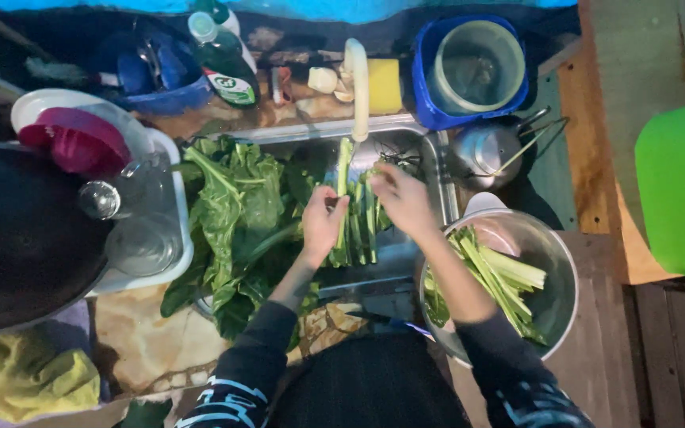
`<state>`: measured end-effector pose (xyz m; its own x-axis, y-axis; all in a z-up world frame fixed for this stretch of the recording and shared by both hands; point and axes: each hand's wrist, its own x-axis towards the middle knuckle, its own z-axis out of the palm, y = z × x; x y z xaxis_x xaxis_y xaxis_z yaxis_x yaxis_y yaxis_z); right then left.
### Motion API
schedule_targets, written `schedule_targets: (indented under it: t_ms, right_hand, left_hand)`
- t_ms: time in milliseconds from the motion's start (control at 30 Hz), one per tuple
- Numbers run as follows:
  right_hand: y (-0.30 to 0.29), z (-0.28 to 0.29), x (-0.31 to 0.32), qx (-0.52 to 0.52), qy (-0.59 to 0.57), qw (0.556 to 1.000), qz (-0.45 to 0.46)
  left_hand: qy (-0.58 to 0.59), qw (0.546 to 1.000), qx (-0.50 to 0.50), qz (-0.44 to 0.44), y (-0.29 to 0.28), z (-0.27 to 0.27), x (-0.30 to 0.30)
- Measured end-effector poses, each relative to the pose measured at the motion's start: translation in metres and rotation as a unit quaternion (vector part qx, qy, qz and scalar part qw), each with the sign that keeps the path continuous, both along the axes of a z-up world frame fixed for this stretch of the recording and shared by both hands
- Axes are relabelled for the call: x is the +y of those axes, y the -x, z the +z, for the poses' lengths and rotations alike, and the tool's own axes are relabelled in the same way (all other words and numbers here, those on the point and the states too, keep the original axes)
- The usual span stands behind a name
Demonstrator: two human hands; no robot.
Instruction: Washing and preparing green leafy vegetables and stalks in a sink.
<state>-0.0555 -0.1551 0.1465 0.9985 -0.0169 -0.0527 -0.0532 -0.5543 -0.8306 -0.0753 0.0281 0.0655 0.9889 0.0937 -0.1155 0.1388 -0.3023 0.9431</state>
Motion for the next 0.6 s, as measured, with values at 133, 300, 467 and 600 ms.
schedule_targets:
  t_ms: [133,300,467,600]
  right_hand:
    - [-0.049,-0.05,0.04,0.081,-0.032,0.996,-0.006]
    - [-0.074,-0.061,0.046,0.062,-0.179,0.98,0.064]
    - [-0.094,-0.047,0.036,0.149,-0.168,0.974,0.002]
    - [-0.091,-0.042,0.031,0.147,-0.257,0.953,0.059]
  left_hand:
    - [-0.018,0.991,-0.132,-0.009,0.006,0.025,0.003]
    - [-0.042,0.98,-0.192,0.013,0.002,0.021,0.01]
    - [-0.049,0.988,-0.144,0.01,-0.002,0.02,0.006]
    - [-0.042,0.994,-0.1,0.007,0.001,0.018,0.004]
